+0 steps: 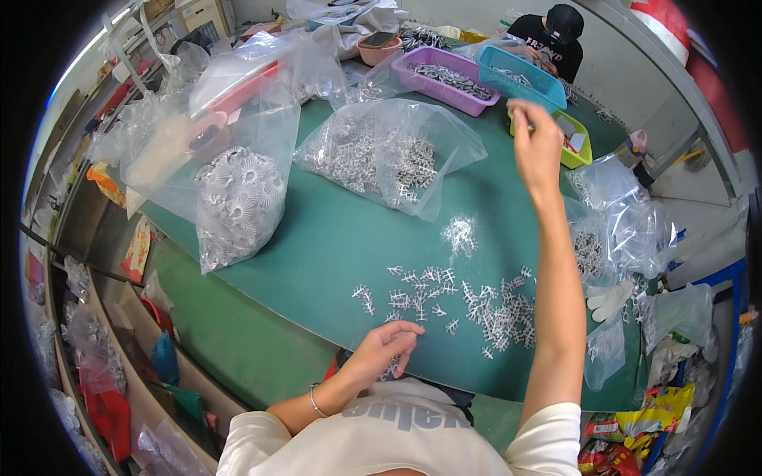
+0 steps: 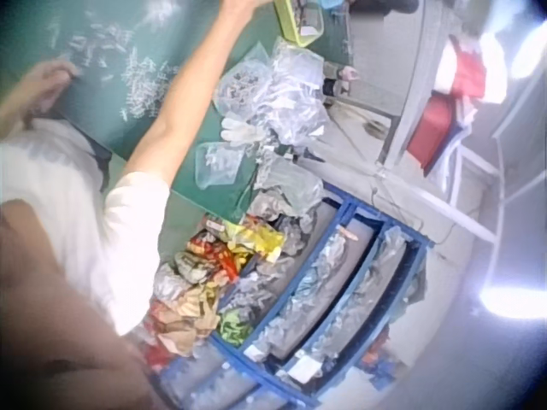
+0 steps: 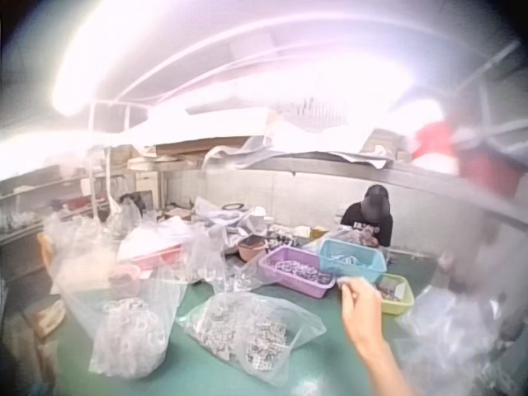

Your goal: The person is assembling decorative metal objects by hand, picking small silver star-shaped pieces from a pile and inserting them into slots on a circular metal base.

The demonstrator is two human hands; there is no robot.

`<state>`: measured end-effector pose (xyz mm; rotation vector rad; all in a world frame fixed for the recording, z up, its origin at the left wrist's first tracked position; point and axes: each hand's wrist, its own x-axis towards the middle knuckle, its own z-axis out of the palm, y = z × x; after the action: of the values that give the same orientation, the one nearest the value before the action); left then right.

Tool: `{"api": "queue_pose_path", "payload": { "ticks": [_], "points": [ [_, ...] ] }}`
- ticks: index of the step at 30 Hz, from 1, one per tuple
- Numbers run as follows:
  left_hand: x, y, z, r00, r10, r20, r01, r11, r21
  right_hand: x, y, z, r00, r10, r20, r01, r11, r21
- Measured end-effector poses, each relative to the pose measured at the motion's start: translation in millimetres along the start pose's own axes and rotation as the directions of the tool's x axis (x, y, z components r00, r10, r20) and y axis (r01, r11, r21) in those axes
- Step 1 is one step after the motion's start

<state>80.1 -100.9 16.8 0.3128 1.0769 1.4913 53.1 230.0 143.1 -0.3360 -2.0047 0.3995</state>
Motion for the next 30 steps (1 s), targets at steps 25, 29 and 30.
{"api": "queue_pose_path", "payload": {
  "ticks": [25, 29, 30],
  "points": [
    [69.9, 11.1, 20.3, 0.930, -0.286, 0.231, 0.350, 0.493, -0.797, -231.0, -99.3, -109.2, 0.703, 0.321, 0.635, -0.521, 0.839, 0.153],
    [133.9, 94.7, 28.7, 0.992, 0.119, -0.034, -0.089, 0.494, -0.865, -233.5, -99.4, -111.0, 0.690, 0.323, 0.648, -0.545, 0.821, 0.171],
    [145.9, 125.7, 41.8, 0.965, 0.152, -0.215, -0.262, 0.479, -0.838, -234.0, -100.1, -111.0, 0.690, 0.322, 0.649, -0.546, 0.820, 0.173]
  ]
}}
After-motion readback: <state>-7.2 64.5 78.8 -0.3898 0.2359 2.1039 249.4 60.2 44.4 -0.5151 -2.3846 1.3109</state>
